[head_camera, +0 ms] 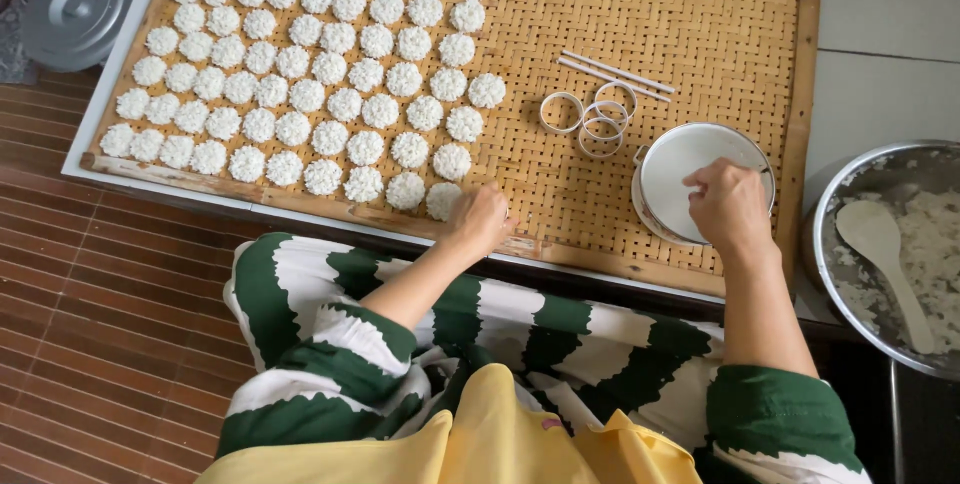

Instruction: Mold a rice mixture into small circular cakes using metal rings and arrange them on a tray.

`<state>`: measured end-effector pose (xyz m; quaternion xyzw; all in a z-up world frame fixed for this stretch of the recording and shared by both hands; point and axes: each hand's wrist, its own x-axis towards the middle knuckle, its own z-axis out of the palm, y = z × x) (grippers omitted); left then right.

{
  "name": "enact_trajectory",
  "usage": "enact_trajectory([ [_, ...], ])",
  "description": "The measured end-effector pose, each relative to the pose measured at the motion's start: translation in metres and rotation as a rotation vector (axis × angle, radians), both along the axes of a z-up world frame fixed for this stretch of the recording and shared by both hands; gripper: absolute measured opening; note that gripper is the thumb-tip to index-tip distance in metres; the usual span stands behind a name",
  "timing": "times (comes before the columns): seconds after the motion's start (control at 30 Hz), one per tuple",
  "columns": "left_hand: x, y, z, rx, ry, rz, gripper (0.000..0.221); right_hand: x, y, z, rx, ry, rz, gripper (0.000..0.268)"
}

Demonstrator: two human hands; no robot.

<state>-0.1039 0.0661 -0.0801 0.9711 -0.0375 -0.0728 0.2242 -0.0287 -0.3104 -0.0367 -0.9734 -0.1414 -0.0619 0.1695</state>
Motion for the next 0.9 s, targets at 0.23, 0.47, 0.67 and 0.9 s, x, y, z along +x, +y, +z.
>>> enact_trajectory([
  [0.23, -0.016, -0.023, 0.036, 0.134, -0.067, -0.083, 0.015, -0.007, 0.009, 0.025, 0.151, -0.100, 0.020, 0.025],
  [0.47, 0.025, -0.127, 0.090, -0.276, -0.295, -0.192, 0.017, -0.005, -0.007, 0.009, 0.106, -0.020, -0.055, 0.021],
  [0.67, 0.084, -0.219, 0.061, -0.337, -0.215, -0.400, 0.028, -0.008, -0.010, 0.033, 0.164, -0.054, -0.106, 0.024],
  [0.9, 0.095, -0.225, 0.065, -0.248, 0.011, -0.304, 0.033, -0.013, -0.012, 0.039, 0.262, -0.003, -0.026, 0.034],
])
